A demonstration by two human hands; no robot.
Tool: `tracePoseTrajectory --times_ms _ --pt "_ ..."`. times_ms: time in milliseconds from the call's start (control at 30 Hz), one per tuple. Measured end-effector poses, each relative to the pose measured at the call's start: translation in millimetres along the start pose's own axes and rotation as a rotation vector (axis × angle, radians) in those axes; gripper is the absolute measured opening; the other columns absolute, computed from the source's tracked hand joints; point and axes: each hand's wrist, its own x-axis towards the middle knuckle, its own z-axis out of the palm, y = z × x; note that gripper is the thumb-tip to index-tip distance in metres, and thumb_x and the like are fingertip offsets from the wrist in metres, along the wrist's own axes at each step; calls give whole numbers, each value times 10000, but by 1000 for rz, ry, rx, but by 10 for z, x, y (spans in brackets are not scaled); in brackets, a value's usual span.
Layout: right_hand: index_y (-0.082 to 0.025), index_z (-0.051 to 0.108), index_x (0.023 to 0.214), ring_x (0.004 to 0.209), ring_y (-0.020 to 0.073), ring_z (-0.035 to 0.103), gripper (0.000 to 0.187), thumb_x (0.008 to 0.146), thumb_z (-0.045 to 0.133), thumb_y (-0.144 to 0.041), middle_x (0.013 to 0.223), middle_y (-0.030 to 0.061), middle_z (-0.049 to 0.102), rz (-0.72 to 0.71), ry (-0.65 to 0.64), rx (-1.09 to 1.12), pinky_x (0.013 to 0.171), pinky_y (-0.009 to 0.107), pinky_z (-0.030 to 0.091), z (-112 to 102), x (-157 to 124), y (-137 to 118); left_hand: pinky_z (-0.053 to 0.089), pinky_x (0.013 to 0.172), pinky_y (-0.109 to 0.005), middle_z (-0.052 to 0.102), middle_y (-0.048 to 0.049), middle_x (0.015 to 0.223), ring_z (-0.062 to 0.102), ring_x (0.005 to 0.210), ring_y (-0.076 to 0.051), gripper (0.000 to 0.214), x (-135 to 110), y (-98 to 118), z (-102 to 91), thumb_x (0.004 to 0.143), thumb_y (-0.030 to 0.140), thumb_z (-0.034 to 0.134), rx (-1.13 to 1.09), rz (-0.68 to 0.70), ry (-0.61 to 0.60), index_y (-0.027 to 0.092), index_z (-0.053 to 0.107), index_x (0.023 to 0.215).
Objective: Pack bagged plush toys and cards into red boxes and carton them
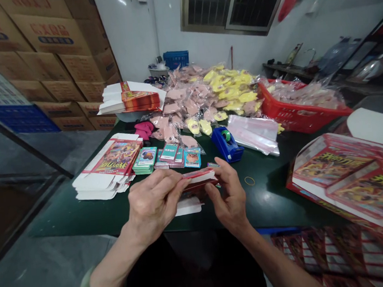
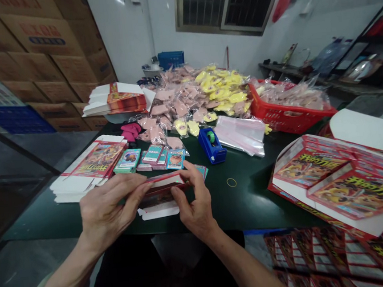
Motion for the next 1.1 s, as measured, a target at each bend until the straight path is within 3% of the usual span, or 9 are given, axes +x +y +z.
tracePoseTrajectory --times_ms 100,267,367,467,633,767,1100 --pt "-230 448 1280 950 177 629 439 856 561 -209 1099 75 625 27 7 26 805 323 528 11 -26 32 512 601 -164 671 -12 744 639 654 -81 50 19 -27 -23 802 123 626 -26 6 -36 132 643 848" --pt "-229 520 1167 989 168 613 328 849 559 -156 1066 54 622 -63 56 -74 815 299 525 -1 -24 5 537 627 -206 676 -49 835 653 720 -115 105 20 -84 -31 809 115 609 -57 59 -108 139 656 900" --pt "-219 505 1156 954 161 620 326 844 561 -143 1028 56 606 -83 121 -84 773 281 542 31 -58 0 546 646 -224 681 -66 862 662 744 -133 89 4 -81 -1 799 115 618 -43 55 -78 132 661 875" --pt "-224 457 1190 1029 176 597 394 832 551 -91 1094 72 574 -185 158 -101 839 325 535 87 -119 39 547 646 -223 685 -57 832 664 724 -131 60 3 -47 26 790 131 632 -20 17 -26 129 660 843" --pt "-256 429 1255 1224 251 458 471 834 516 -64 1265 112 459 -361 -7 -212 959 476 461 117 -167 100 542 624 -214 678 -27 779 654 686 -115 32 52 -16 39 804 147 616 -19 -20 -43 143 647 798" --pt "-275 434 1294 1258 261 414 513 836 510 -58 1340 119 363 -339 -123 -317 954 438 471 83 -136 69 548 632 -221 676 -42 783 657 703 -125 48 64 -41 47 809 149 608 -38 -23 -56 138 654 801" --pt "-237 460 1230 1296 239 388 485 808 453 2 1365 124 375 -307 -189 -216 997 461 426 21 -125 -85 554 633 -250 669 -63 825 657 708 -144 59 62 -30 -17 817 149 592 -27 5 -123 131 645 799"
